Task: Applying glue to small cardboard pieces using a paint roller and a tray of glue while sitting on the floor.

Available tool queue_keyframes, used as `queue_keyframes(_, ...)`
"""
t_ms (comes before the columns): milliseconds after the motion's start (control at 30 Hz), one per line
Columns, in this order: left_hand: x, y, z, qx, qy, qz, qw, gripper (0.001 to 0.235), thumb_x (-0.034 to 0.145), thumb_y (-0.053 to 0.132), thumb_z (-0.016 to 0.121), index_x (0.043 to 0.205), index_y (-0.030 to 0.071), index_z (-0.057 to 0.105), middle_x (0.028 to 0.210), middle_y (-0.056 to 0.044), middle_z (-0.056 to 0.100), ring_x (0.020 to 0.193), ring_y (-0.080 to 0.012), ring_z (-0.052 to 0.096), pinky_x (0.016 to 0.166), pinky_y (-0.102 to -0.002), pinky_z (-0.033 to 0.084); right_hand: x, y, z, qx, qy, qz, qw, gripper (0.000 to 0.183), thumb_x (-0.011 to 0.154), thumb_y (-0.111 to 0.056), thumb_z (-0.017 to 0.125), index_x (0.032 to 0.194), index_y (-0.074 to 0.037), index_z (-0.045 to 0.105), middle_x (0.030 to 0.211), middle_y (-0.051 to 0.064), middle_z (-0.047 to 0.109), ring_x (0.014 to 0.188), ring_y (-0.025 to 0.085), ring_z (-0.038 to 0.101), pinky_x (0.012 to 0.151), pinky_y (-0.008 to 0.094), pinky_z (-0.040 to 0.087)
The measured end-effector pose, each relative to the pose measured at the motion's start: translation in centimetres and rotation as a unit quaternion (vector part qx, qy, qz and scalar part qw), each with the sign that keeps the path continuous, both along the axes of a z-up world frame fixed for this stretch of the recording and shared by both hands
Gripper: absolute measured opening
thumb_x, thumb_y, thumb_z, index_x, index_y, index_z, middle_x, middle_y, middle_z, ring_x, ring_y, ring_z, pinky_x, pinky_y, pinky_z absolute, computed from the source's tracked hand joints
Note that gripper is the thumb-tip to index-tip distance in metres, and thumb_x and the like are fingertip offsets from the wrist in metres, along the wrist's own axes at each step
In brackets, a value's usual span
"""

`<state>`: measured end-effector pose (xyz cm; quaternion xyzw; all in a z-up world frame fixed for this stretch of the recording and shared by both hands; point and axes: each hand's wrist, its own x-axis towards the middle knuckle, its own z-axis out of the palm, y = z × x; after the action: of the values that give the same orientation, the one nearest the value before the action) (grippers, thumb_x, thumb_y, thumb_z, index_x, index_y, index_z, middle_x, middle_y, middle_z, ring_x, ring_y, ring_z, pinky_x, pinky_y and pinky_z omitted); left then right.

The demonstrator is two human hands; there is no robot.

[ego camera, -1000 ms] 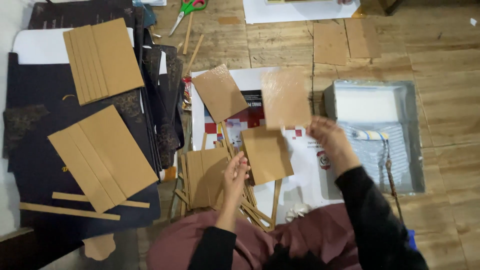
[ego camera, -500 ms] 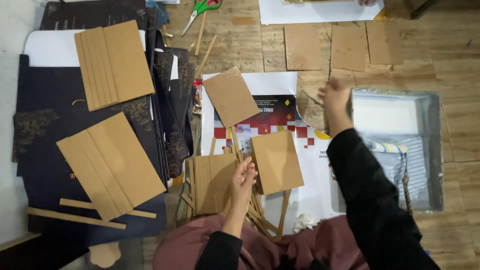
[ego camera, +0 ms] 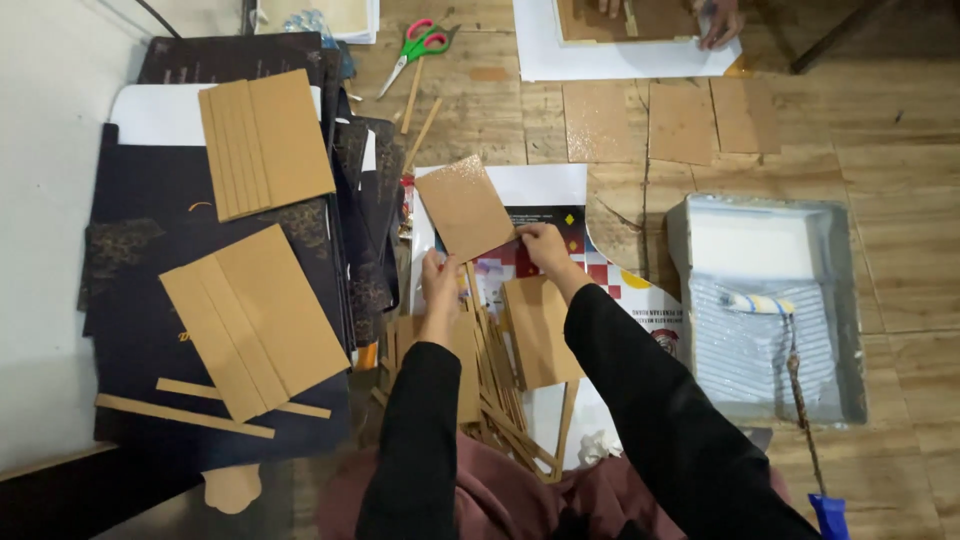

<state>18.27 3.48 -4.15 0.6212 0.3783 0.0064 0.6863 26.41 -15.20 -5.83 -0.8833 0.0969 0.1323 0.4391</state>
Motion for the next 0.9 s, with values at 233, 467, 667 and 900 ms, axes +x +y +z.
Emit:
queue_keyframes(233, -0.7, 0.3, 1.7, -0.028, -0.01, -0.003, 1.0, 0.067, 0.076, 0.027, 0.062, 0.133, 0.007, 0.035, 0.128, -0.015, 0.046, 0.086, -0.019, 0.064, 0.057, -0.025, 0.056, -2.1, 1.8, 5.2, 0.15, 0.099, -0.094, 0.979, 0.028, 0.079, -0.008, 0.063, 0.106, 0.0, 0.06, 0.093, 0.017, 0.063, 0.08, 0.024, 0.064, 0.061, 0.035, 0.058)
queue_keyframes(467, -2.6, -0.2, 6.0, -0.05, -0.016, -0.065, 0.996, 0.064, 0.082, 0.025, 0.057, 0.136, 0.002, 0.031, 0.133, -0.017, 0.042, 0.093, -0.0201, 0.06, 0.061, -0.026, 0.054, -4.5, -0.2, 10.8, 0.341, 0.134, -0.132, 0.921, 0.039, 0.075, 0.004, 0.065, 0.11, 0.014, 0.051, 0.089, 0.022, 0.061, 0.078, 0.027, 0.066, 0.072, 0.038, 0.057)
queue_keyframes(667, -2.5, -1.4, 15.0, -0.087, -0.108, -0.099, 0.985, 0.062, 0.088, 0.024, 0.052, 0.138, 0.0, 0.024, 0.137, -0.019, 0.037, 0.107, -0.0225, 0.048, 0.076, -0.031, 0.048, -4.5, -2.4, 15.6, 0.334, 0.064, -0.128, 0.932, 0.038, 0.077, -0.004, 0.065, 0.112, 0.006, 0.054, 0.091, 0.014, 0.061, 0.078, 0.021, 0.064, 0.072, 0.033, 0.057)
queue_keyframes(900, -5.2, -3.0, 21.3, -0.044, -0.156, -0.069, 0.984, 0.057, 0.088, 0.031, 0.053, 0.137, 0.01, 0.032, 0.146, -0.016, 0.016, 0.123, -0.0336, 0.038, 0.093, -0.039, 0.043, 4.3, -4.1, 16.0, 0.363, -0.048, -0.173, 0.914, 0.028, 0.08, 0.002, 0.056, 0.108, 0.006, 0.056, 0.094, 0.022, 0.06, 0.077, 0.028, 0.068, 0.07, 0.038, 0.061)
